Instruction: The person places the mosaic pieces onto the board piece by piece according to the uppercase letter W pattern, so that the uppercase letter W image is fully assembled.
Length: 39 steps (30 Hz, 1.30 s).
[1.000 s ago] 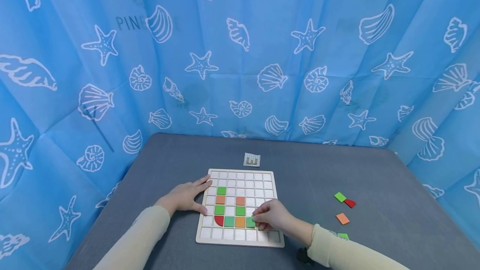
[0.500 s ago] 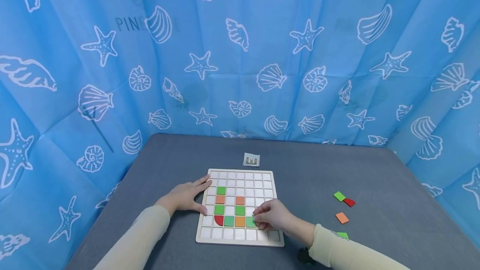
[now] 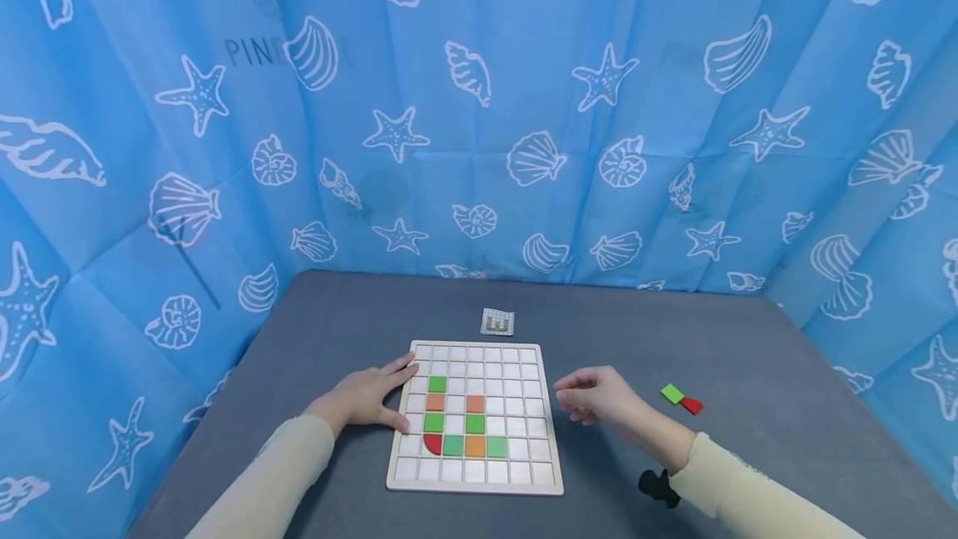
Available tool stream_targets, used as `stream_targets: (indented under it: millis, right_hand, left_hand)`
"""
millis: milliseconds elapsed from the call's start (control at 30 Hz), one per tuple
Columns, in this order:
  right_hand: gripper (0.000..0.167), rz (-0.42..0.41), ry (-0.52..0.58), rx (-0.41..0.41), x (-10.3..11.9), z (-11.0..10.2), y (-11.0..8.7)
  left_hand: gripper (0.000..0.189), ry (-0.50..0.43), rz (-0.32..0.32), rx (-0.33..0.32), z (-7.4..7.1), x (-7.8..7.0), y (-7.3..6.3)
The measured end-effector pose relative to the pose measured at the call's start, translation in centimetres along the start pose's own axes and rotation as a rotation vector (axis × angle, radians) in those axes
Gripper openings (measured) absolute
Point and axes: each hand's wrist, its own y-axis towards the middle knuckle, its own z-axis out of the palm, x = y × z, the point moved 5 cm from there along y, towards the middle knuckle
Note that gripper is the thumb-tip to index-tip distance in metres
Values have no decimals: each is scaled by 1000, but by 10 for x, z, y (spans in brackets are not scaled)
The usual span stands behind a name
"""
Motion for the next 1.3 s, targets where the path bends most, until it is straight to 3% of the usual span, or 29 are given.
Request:
stream_targets:
  millis: [333, 667, 1300]
  right_hand:
    - [37, -98, 21, 76, -1, -65, -3]
    - [46, -108, -37, 137, -33, -119, -6]
    - [49, -15, -201, 109, -116, -169, -5]
  left_hand:
    - [103, 0, -13, -3, 2, 1, 0]
    - [103, -1, -25, -5, 0, 0, -1]
    - [102, -4, -20, -10, -1, -3, -3]
